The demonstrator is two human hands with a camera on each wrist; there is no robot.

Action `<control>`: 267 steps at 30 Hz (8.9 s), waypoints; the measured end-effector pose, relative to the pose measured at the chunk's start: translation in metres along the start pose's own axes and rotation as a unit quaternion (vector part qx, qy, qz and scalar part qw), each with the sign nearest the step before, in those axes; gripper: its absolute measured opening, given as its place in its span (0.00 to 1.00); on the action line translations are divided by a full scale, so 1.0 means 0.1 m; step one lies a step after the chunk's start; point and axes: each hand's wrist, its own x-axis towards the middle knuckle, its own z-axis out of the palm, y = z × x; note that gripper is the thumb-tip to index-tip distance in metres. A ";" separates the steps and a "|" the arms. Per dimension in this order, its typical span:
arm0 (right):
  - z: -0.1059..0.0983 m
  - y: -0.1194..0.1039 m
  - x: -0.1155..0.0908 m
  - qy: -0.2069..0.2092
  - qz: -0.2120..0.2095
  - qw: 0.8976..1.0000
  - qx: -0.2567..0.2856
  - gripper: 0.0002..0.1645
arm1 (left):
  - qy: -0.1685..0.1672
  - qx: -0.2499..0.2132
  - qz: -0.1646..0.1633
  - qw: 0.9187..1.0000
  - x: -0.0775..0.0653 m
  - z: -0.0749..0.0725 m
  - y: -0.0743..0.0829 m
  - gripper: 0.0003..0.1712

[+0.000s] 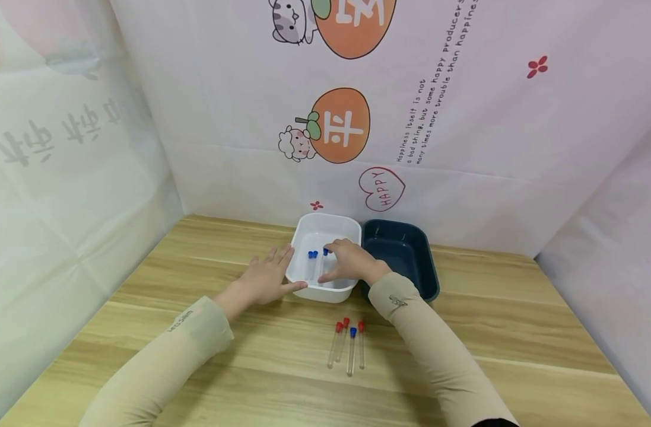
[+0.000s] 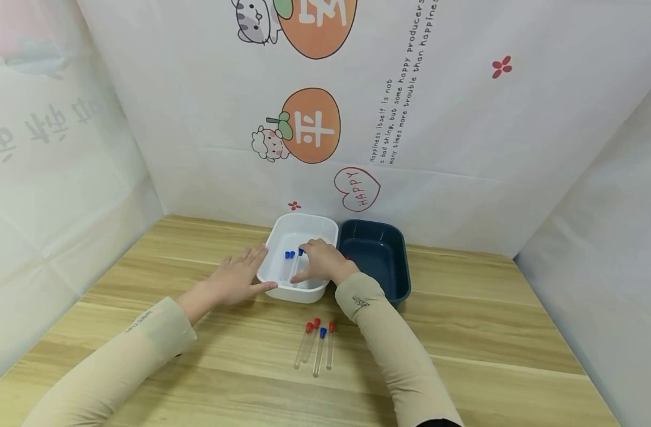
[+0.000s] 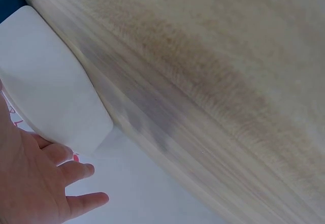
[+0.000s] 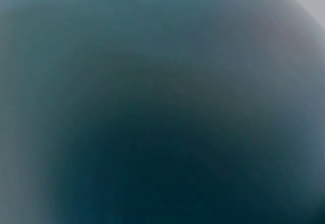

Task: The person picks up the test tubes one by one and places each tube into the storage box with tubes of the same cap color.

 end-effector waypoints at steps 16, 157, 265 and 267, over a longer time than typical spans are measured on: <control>0.08 -0.04 0.17 -0.015 0.014 1.000 -0.022 0.52 | 0.003 0.005 0.001 1.000 -0.01 -0.02 -0.01 0.58; 0.00 -0.01 -1.72 0.119 -0.084 0.984 0.101 0.35 | 0.002 -0.008 0.003 1.000 0.02 0.00 0.01 0.58; -0.34 0.22 -1.86 0.061 -0.008 0.998 0.020 0.54 | 0.017 -0.028 0.002 0.999 -0.01 0.05 0.04 0.60; -0.34 0.24 -1.85 0.064 -0.011 0.998 0.025 0.54 | 0.016 -0.030 0.001 0.999 -0.02 0.05 0.04 0.60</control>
